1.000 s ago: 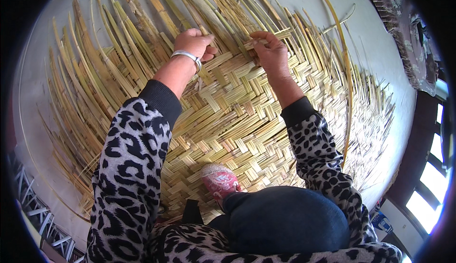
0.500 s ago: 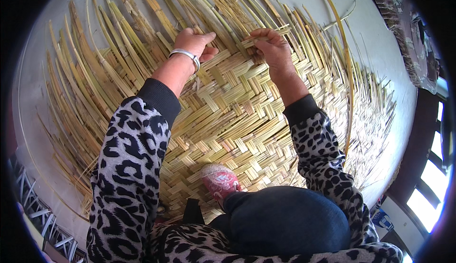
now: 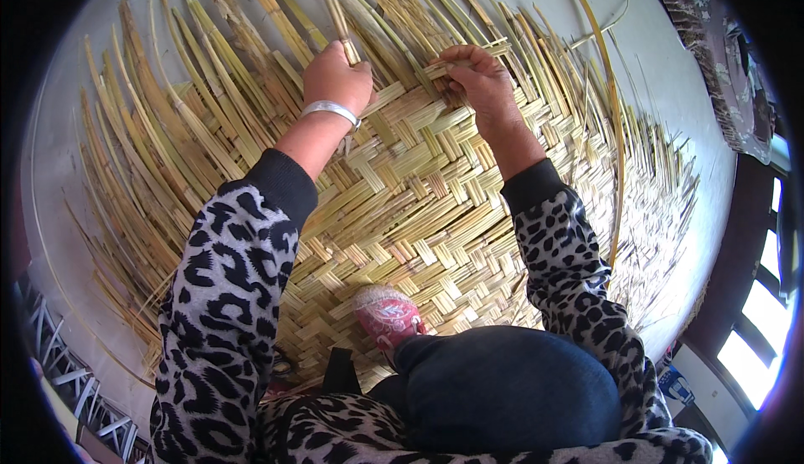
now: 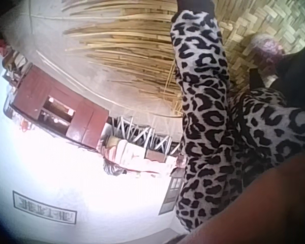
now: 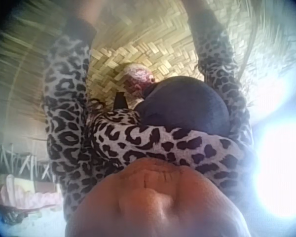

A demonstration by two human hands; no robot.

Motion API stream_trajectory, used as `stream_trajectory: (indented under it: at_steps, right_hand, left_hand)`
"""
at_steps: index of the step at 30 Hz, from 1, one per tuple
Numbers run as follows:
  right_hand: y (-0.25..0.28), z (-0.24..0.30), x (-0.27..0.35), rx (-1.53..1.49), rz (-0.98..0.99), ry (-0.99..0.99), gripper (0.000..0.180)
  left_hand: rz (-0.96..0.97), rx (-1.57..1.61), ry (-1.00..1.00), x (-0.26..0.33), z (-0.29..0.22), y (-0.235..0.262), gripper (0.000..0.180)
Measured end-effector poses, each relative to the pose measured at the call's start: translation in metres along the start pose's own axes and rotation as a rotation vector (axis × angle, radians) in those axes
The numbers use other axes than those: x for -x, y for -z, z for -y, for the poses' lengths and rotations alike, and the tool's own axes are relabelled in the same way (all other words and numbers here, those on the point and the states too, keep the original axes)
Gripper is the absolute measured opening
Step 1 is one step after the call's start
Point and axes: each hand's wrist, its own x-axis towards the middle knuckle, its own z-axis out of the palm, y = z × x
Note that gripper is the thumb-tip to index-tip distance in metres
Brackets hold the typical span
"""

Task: The person weaves a large circular basket by interlacing long dried palm strips. They use scissors to trim excess material and continue weaving the pattern around the basket's edge.

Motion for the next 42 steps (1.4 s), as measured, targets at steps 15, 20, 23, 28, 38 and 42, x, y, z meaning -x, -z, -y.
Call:
stream_trajectory:
  at_steps: [15,20,23,28,38,42]
  right_hand:
    - [0.000,0.002,-0.002,-0.016,0.018,-0.032,0.016]
    - [-0.001,0.003,0.000,-0.012,0.005,-0.033,0.016]
    - [-0.001,0.004,0.000,-0.034,0.006,-0.059,0.016]
    - [0.001,0.003,-0.001,-0.037,0.016,-0.075,0.015]
    - [-0.001,-0.009,-0.008,0.056,-0.016,-0.011,0.018]
    - [0.006,-0.007,-0.011,0.206,-0.091,0.079,0.021]
  left_hand:
    - [0.147,0.249,0.321,-0.012,-0.002,0.003,0.019]
    - [0.173,0.368,0.327,-0.008,0.003,0.004,0.018]
    - [0.214,0.419,0.318,-0.004,0.004,0.007,0.016]
    - [0.123,0.282,0.243,0.004,0.001,0.004,0.013]
    - [-0.016,0.122,0.144,0.006,0.001,-0.005,0.012]
    - [-0.216,0.350,0.052,0.005,0.008,-0.003,0.023]
